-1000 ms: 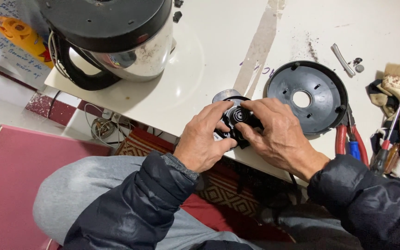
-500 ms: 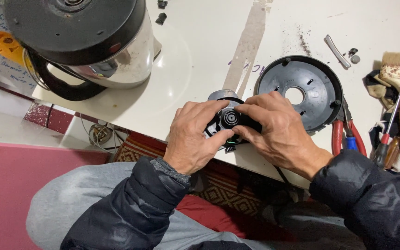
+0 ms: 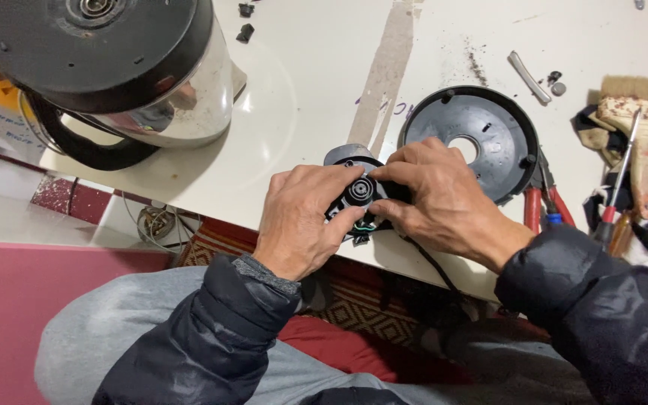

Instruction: The person assembles the base of an electric kettle by connecting wires to a central component, securing the cover, and attaching a power cord. The person then flips the base over and secures the cord with a zip tie.

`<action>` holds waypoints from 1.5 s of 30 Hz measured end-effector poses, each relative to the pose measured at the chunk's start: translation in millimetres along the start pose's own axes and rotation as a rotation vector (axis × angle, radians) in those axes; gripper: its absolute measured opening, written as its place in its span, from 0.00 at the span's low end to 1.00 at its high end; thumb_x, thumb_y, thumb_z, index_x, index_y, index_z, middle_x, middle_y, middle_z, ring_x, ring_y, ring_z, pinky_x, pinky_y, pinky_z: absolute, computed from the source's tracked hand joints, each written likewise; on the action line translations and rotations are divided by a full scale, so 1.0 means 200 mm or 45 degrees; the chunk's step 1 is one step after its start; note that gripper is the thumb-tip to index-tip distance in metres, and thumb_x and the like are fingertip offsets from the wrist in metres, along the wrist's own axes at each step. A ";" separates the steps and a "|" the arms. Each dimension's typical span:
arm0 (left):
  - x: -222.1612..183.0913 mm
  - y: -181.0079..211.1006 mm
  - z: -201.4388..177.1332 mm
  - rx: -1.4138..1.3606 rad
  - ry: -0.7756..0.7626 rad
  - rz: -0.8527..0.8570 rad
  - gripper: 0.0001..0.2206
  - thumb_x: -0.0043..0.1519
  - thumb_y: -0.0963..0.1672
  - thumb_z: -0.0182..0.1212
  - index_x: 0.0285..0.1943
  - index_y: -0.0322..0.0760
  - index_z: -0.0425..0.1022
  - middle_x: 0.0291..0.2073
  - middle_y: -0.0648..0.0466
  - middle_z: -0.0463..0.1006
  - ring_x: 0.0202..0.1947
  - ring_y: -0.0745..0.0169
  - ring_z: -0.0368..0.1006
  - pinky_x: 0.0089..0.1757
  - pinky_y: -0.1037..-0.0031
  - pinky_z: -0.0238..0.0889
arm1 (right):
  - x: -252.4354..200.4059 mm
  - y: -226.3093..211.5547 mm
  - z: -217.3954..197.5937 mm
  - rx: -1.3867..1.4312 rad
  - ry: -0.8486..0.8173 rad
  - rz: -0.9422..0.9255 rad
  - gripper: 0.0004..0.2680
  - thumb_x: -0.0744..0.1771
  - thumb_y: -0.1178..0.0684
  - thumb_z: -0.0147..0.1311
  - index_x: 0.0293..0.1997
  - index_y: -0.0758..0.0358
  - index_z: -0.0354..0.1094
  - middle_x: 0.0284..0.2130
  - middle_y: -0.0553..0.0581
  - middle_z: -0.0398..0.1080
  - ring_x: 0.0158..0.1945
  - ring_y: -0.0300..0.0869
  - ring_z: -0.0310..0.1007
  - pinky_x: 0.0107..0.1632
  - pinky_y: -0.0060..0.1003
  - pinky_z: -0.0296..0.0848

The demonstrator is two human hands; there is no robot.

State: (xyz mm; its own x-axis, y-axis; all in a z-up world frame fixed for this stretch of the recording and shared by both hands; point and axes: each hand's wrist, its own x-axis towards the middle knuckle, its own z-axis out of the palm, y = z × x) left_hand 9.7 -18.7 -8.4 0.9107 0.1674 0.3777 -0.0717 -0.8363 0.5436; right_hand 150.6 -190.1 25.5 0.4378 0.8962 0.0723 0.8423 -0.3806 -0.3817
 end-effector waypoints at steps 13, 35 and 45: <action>0.04 0.04 0.02 0.128 -0.013 0.022 0.18 0.57 0.51 0.64 0.55 0.49 0.78 0.48 0.61 0.81 0.44 0.56 0.73 0.48 0.61 0.54 | -0.35 0.22 -0.30 -0.387 -0.016 0.117 0.20 0.60 0.46 0.64 0.58 0.55 0.71 0.57 0.63 0.70 0.53 0.54 0.68 0.50 0.54 0.68; 0.01 0.06 0.03 0.110 0.194 0.123 0.21 0.57 0.49 0.68 0.58 0.41 0.78 0.46 0.55 0.82 0.46 0.53 0.73 0.49 0.61 0.58 | -0.50 0.39 -0.24 -0.744 0.059 -0.067 0.21 0.57 0.46 0.64 0.56 0.49 0.70 0.56 0.55 0.70 0.59 0.52 0.67 0.58 0.51 0.66; 0.00 0.05 0.00 -0.035 0.130 -0.096 0.26 0.54 0.52 0.68 0.61 0.42 0.75 0.56 0.53 0.79 0.52 0.51 0.73 0.51 0.62 0.59 | -0.48 0.38 -0.23 -0.839 0.073 -0.102 0.17 0.59 0.53 0.52 0.54 0.44 0.71 0.54 0.52 0.71 0.59 0.49 0.69 0.58 0.47 0.65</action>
State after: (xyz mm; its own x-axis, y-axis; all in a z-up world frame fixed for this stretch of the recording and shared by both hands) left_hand 9.8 -26.5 -2.9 0.8680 0.2829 0.4082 -0.0166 -0.8050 0.5930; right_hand 187.0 -316.2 32.0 0.3662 0.9209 0.1331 0.8812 -0.3892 0.2685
